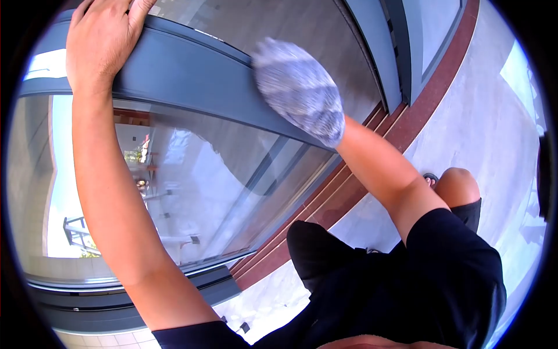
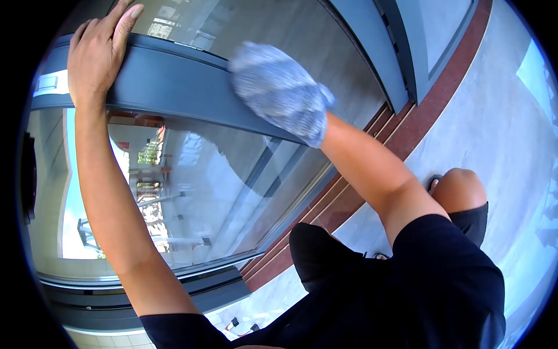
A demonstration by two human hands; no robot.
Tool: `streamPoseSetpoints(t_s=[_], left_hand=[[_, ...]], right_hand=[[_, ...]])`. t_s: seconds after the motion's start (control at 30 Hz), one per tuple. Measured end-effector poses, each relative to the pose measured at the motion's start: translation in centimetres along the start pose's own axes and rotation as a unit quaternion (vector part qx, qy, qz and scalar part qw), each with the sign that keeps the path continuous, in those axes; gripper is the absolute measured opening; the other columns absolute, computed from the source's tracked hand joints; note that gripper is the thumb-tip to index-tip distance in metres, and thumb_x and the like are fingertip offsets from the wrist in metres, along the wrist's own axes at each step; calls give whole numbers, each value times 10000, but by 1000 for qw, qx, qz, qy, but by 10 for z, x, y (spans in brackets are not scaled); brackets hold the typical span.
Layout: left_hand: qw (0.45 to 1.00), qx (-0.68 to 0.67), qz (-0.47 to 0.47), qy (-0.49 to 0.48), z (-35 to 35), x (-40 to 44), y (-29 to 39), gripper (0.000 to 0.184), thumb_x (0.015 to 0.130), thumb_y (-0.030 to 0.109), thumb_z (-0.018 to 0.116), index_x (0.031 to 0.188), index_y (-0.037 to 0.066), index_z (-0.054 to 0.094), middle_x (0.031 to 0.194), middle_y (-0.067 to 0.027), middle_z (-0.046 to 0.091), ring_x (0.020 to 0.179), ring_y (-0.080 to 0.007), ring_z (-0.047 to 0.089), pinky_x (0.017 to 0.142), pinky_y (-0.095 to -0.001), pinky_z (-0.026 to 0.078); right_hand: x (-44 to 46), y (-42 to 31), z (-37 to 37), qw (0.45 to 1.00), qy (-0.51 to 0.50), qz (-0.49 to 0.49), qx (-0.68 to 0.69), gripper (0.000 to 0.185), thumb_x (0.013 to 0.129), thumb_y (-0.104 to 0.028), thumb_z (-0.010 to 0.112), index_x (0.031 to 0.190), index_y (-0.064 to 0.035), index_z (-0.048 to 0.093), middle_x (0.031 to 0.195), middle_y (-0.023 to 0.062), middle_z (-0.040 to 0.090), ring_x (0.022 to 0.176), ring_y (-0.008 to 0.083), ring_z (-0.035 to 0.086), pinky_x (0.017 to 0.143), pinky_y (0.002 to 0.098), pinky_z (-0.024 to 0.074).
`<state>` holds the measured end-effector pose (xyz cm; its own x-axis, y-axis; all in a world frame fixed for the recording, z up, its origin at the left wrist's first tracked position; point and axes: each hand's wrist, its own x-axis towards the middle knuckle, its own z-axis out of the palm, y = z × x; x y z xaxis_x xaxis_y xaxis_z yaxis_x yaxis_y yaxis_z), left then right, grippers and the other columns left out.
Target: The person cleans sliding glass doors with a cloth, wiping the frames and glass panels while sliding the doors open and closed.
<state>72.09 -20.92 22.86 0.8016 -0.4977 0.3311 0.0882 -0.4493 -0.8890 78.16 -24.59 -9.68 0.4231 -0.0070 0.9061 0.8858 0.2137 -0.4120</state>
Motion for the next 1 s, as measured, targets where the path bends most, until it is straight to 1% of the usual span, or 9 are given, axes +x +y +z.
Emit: streamPoseSetpoints(t_s=[0.13,0.27,0.4,0.43,0.53,0.63,0.67,0.77,1.0], left_hand=[[1000,-7,-17,-11,0,3,1,364,1005,385,581,1122,71,723,862,-159,717,895,-333,647,976,-447,425],[998,-55,15,10,21,5,-21,359,1000,389,585,1093,75,732,861,-148,720,879,-331,642,962,-440,427],[1000,-14,-24,9,5,3,-4,357,996,392,586,1069,79,740,875,-141,728,884,-310,652,986,-434,425],[993,55,99,32,35,-4,-51,473,1034,544,506,1256,190,729,890,-80,745,911,-271,679,1035,-387,474],[996,62,49,-32,28,-7,-47,476,1044,559,477,1276,219,715,903,-78,739,911,-256,680,1032,-393,472],[996,64,56,-12,26,-8,-47,501,1042,554,489,1269,172,720,931,-92,749,922,-256,680,1040,-388,466],[996,65,66,-1,27,-10,-48,508,1041,555,491,1273,164,718,938,-96,752,925,-257,680,1043,-386,465],[1000,5,-1,-28,0,-3,-19,388,1023,429,544,1144,112,732,937,-123,743,915,-279,667,1024,-418,432],[999,-47,14,10,37,-14,-49,363,1012,412,546,1013,112,751,863,-103,743,882,-271,676,1026,-431,413]], right_hand=[[77,-24,14,971,-2,12,239,324,931,-69,682,1245,11,671,1104,206,701,1008,344,689,1003,441,523],[-2,54,69,947,49,-46,313,306,1014,-130,594,1291,-25,671,1265,133,690,1179,301,652,1075,379,486],[-33,3,2,977,-120,140,-104,344,996,-109,531,1307,-20,648,1304,190,671,1226,327,641,1094,396,486],[-40,5,-7,959,-182,126,-178,358,981,-102,526,1309,-20,640,1305,214,661,1231,340,635,1099,405,485],[-56,21,-3,951,-200,214,-98,369,998,-125,511,1336,-24,621,1314,220,653,1239,346,630,1110,424,477],[19,-29,-27,988,0,2,-152,324,966,-83,634,1284,-33,669,1307,185,665,1226,335,634,1095,405,481],[43,-25,-20,997,32,-19,68,297,934,-70,662,1226,-17,677,1260,196,672,1176,365,642,1054,428,506],[113,-31,8,968,81,-79,224,260,889,-63,702,1145,-23,719,1019,153,713,961,338,686,908,404,559],[103,-35,25,974,66,-126,178,209,989,-125,606,1155,-46,705,1092,116,722,943,296,693,919,394,556]])
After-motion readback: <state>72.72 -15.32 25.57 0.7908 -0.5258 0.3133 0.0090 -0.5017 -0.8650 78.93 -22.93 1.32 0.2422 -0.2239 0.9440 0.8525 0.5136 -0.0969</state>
